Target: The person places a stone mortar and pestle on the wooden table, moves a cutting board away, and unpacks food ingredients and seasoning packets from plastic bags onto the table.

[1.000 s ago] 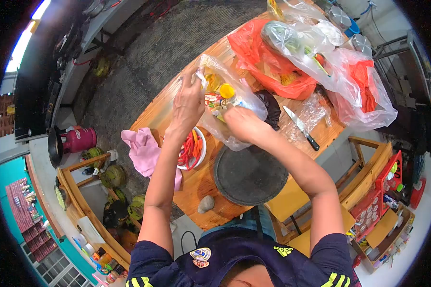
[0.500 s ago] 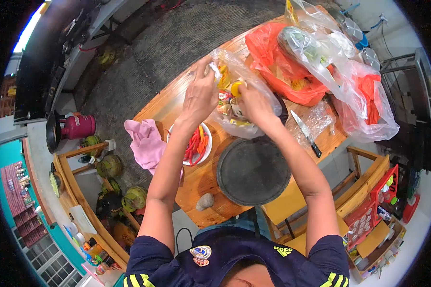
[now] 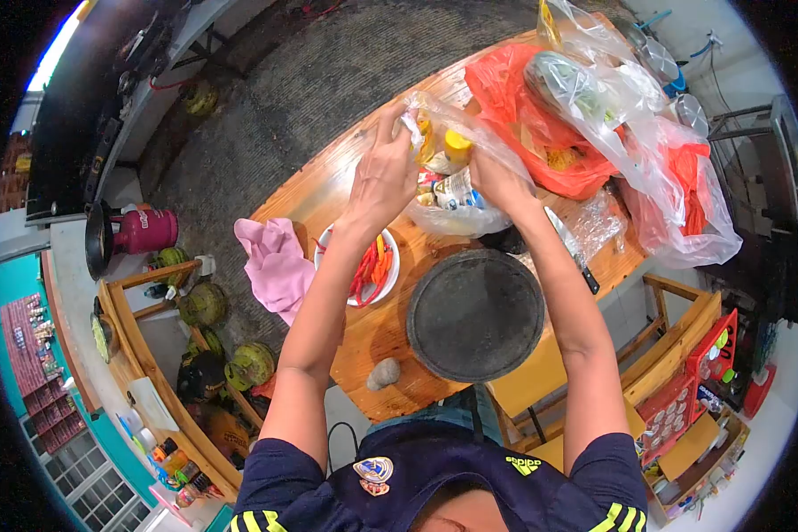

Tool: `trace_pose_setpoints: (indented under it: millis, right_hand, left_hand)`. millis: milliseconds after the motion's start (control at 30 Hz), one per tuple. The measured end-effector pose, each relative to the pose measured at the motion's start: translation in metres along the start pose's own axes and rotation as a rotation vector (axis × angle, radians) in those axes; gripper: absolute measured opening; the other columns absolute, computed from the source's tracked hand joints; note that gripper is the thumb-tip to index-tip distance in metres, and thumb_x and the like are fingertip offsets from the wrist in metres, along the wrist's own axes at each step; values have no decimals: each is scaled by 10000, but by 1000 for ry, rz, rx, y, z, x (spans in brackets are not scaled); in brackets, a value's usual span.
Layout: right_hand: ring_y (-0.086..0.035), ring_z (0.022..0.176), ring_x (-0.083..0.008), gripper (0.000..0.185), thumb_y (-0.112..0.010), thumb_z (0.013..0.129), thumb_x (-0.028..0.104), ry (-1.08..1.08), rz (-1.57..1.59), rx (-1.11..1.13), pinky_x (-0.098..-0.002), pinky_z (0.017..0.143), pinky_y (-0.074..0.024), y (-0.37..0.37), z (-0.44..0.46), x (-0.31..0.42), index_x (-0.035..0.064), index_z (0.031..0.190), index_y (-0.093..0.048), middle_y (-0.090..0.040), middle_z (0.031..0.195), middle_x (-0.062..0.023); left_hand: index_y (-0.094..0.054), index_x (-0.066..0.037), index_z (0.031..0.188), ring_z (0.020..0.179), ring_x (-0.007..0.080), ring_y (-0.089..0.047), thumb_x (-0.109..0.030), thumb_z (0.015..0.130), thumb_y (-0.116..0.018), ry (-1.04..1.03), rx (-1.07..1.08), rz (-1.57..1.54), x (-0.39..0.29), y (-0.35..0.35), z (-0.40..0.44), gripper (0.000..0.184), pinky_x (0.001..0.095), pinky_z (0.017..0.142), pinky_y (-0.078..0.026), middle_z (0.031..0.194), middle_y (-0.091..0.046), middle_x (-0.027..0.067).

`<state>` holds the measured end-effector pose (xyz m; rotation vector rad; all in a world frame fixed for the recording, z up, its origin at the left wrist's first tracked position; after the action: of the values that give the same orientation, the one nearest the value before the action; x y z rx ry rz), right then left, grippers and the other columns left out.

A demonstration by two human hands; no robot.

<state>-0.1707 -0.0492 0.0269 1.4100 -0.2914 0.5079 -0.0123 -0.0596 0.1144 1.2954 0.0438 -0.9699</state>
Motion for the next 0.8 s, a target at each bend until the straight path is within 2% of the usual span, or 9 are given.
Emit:
trace_pose_setpoints:
  millis: [67,167,267,367,567,600,700,800]
  right_hand:
    - [-577,1050,-384,470,-628,779,106,157,-72,29,-442,899,-480,-2,-10,2,7,1222,-505,-595,1114,-234]
    - [-516,1126,-388,528,-716,750,211,156,-71,134,-448,956,-423,-2,-31,-5,12,1201,-526,-550,1198,-232]
    - [-508,1137,-390,667,-797,678,307,47,-182,198,-438,989,-407,-10,-40,-20,1,1201,-518,-551,1213,-220]
    - [-496,1160,-394,630,-781,712,319,-106,-181,369,-438,990,-407,-2,-36,-15,8,1201,-533,-549,1222,-228]
    - [-536,1094,-396,400,-682,789,194,-147,-29,258,-461,934,-429,-15,-33,-19,29,1137,-575,-585,1150,-231]
    - [-560,1036,-398,332,-653,789,149,-232,-40,293,-465,883,-446,-18,-37,-23,33,1090,-579,-601,1093,-217]
    - [-579,1000,-379,298,-677,774,145,-108,58,121,-444,847,-463,7,-33,1,44,1042,-595,-618,1025,-194]
    - [-596,956,-352,268,-702,759,146,-108,146,222,-430,817,-471,8,-31,14,50,992,-610,-627,954,-179]
  left_hand:
    - [-496,71,1181,948,413,-600,85,726,-532,21,21,-46,-1,-1,-1,457,464,765,-520,1309,-424,200]
    - [-483,67,1208,889,406,-616,85,734,-527,20,48,-48,-3,-6,-5,476,463,733,-526,1314,-421,199]
    - [-469,59,1234,875,404,-618,88,734,-522,31,84,-36,-5,-10,-6,504,464,729,-527,1318,-413,199]
    - [-453,53,1257,878,406,-615,91,730,-518,31,87,-40,-8,-9,-5,532,466,733,-526,1320,-405,196]
    - [-432,42,1289,876,410,-613,96,723,-516,35,94,-49,-7,-7,-6,576,466,736,-524,1323,-397,195]
    - [-428,39,1297,873,411,-613,96,722,-517,35,100,-49,-6,-7,-7,584,464,736,-523,1324,-396,197]
    - [-423,33,1310,852,412,-615,90,725,-522,20,94,-37,-4,-9,-9,596,460,726,-522,1327,-395,201]
    - [-416,32,1321,821,413,-618,82,733,-527,6,75,-57,-5,-7,-9,600,461,709,-520,1328,-397,203]
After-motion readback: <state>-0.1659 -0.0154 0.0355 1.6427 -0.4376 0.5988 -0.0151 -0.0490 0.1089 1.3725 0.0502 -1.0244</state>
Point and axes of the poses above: each hand's wrist, its own z-axis towards the middle knuckle, its own y-axis out of the back of the hand, x = y × z, the point moved 7 cm from there along z, towards the middle knuckle
